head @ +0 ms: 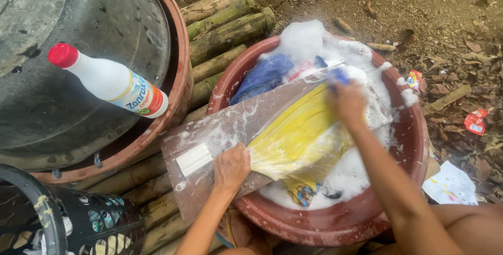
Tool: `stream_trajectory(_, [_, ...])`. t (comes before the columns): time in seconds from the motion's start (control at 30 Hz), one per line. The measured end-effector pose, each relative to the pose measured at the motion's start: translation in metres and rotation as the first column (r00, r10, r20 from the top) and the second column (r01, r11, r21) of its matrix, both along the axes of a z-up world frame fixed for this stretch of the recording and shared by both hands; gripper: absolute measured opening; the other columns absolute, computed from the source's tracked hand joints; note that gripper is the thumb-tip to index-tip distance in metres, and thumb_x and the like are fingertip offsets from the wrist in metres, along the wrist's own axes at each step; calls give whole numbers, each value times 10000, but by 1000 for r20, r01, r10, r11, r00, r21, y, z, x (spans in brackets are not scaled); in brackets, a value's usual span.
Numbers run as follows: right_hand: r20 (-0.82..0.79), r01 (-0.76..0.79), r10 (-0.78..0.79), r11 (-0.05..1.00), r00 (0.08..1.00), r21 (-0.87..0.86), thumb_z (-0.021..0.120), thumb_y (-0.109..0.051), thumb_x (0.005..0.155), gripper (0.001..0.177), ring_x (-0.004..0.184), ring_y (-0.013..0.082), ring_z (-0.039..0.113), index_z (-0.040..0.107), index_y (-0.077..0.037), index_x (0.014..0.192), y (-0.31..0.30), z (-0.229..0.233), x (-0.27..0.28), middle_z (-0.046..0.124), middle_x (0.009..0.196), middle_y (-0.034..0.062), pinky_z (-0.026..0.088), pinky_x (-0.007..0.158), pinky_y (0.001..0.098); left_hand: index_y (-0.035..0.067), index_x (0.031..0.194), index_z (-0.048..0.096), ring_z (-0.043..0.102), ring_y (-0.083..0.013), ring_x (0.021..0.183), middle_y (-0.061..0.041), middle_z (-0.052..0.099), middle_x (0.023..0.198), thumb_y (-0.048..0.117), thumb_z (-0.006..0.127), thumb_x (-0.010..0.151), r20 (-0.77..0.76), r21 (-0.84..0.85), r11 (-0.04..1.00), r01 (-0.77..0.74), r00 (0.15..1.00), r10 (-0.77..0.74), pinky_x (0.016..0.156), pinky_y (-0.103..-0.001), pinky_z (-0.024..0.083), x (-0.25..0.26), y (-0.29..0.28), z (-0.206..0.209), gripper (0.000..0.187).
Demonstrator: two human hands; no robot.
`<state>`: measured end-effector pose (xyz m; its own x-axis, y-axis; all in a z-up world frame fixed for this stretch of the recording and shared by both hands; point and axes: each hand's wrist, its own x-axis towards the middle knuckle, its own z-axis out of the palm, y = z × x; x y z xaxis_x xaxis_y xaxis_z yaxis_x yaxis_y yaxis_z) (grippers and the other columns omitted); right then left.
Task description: The person scrubs a yellow t-shirt using a brush and a bar of soap on a wooden board inside a basin of soapy water. They lift and move sections of the shirt to ensure it is thoroughly cleaned.
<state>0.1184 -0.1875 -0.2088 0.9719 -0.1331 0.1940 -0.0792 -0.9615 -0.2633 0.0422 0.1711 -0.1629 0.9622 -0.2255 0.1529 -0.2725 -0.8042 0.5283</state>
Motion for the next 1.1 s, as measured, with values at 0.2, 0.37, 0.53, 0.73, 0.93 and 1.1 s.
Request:
stream_trajectory(0.2, [190, -505, 475, 845, 859, 177, 644, -207, 868, 290, 954, 378, 639, 736, -112, 1126, 99, -16, -98, 675, 1084, 224, 540, 772, 484, 36, 914, 667, 676, -376, 596, -162, 685, 691, 145, 693, 843, 0, -9, 1000, 29, 1000, -29, 549, -478, 533, 2, 3, 0, 133])
stream_trajectory(0.37, [28, 82, -81, 994, 996, -73, 680, -302, 923, 274, 727, 347, 638, 750, -171, 1152, -31, 25, 1, 657, 869, 187, 516, 600, 470, 44, 865, 659, 678, -365, 586, -157, 684, 682, 145, 702, 854, -14, 22, 1000, 13, 1000, -12, 537, -471, 527, 1, 0, 5, 110])
stream_trajectory(0.53, [328, -480, 442, 876, 834, 39, 637, -215, 912, 412, 1019, 322, 655, 671, -217, 1323, 114, 13, -91, 701, 1194, 168, 593, 781, 481, 47, 854, 662, 683, -353, 571, -160, 688, 690, 133, 704, 832, 8, 14, 1000, 25, 1000, -25, 512, -460, 528, 0, 1, 6, 99])
stream_trajectory(0.73, [-151, 166, -157, 985, 976, 51, 607, -391, 1007, 287, 822, 307, 688, 698, -275, 1253, -25, -12, -57, 698, 1068, 105, 547, 627, 470, 65, 815, 653, 672, -366, 587, -155, 680, 674, 142, 716, 827, 33, 11, 1000, 20, 999, -21, 531, -466, 524, 2, 0, 1, 101])
stream_trajectory(0.93, [184, -139, 118, 985, 976, 105, 690, -220, 1002, 138, 947, 299, 665, 701, -168, 1130, 14, -7, -51, 706, 1047, 94, 542, 829, 481, 61, 773, 633, 670, -368, 595, -150, 677, 686, 134, 704, 823, 60, -5, 1000, 9, 998, -8, 537, -471, 517, 1, 0, 3, 114])
stream_trajectory(1.1, [67, -468, 466, 855, 882, 223, 734, -259, 835, 346, 986, 327, 669, 754, -239, 1180, 121, 14, -124, 688, 1181, 186, 562, 764, 399, 47, 846, 661, 672, -365, 563, -160, 677, 660, 122, 674, 838, -6, 3, 1000, 13, 1000, -13, 514, -469, 524, 6, 0, 3, 76])
